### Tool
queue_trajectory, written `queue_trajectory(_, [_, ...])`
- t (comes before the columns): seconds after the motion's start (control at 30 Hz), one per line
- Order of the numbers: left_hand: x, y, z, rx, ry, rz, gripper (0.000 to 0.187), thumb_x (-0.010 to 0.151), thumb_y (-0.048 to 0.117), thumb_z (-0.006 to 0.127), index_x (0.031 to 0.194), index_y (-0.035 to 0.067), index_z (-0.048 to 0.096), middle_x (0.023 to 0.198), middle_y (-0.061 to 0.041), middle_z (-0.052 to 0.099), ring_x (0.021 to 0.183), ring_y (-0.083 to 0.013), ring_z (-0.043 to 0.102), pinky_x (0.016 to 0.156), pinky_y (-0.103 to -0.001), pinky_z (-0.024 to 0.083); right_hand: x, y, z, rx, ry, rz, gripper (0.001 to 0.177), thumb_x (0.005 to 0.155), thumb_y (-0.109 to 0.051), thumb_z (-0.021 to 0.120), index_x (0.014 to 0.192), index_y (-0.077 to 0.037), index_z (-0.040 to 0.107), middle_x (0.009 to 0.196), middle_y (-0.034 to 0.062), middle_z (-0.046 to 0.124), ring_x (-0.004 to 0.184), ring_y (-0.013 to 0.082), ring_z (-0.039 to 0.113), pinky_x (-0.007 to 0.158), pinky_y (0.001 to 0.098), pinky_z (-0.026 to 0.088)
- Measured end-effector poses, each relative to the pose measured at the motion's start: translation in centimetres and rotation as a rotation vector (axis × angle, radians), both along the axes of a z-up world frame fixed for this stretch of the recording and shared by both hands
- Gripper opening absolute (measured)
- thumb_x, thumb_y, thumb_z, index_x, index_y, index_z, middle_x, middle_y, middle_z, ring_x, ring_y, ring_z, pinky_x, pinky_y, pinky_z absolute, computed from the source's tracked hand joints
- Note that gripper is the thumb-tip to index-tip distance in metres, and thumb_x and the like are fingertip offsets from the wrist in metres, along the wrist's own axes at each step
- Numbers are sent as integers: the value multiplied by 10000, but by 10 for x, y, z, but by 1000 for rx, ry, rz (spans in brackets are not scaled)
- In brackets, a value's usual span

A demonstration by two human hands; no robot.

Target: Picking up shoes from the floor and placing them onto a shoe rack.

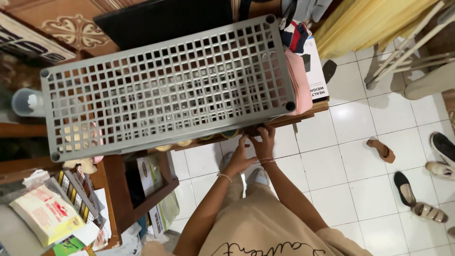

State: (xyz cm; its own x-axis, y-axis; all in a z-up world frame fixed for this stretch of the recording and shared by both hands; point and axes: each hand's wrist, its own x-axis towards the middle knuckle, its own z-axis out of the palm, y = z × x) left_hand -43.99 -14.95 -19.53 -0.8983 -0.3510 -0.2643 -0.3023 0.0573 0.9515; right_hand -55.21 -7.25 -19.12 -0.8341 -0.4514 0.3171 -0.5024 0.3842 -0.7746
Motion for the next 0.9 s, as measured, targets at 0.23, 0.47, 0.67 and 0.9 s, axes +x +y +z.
queue_trajectory(0.23, [-15, -23, -2, -9, 18, -84, 1193, 681, 164, 865, 1586, 67, 94, 1576, -230, 336, 1282, -386, 541, 1049, -463, 484, 6, -16, 24, -85, -156, -78, 601, 750, -26, 862, 1286, -92, 597, 1348, 188, 463, 1187, 319, 614, 902, 365, 633])
queue_trajectory(0.47, [-12, -30, 31, -129, -2, -299, 1212, 755, 284, 883, 1607, 40, 55, 1649, -272, 219, 1482, -407, 355, 1143, -433, 404, 7, 4, 31, 8, -230, -68, 662, 820, 24, 793, 1409, -94, 512, 1423, 137, 502, 1244, 303, 593, 892, 379, 600])
queue_trajectory(0.67, [-30, -22, 58, -120, 53, -489, 930, 861, 296, 782, 1601, 47, 277, 1663, -217, 334, 1494, -374, 417, 1170, -425, 409, 4, 27, 61, -6, -408, 32, 685, 852, 121, 627, 1468, -160, 524, 1426, 89, 623, 1098, 235, 728, 887, 347, 631])
queue_trajectory(0.9, [-58, -11, 88, -100, 63, -745, 1043, 822, 356, 884, 1570, 9, 246, 1644, -221, 268, 1461, -354, 390, 1152, -451, 387, 15, 95, 107, -43, -786, -60, 598, 923, 43, 606, 1489, -137, 542, 1200, 109, 711, 949, 202, 702, 892, 329, 617])
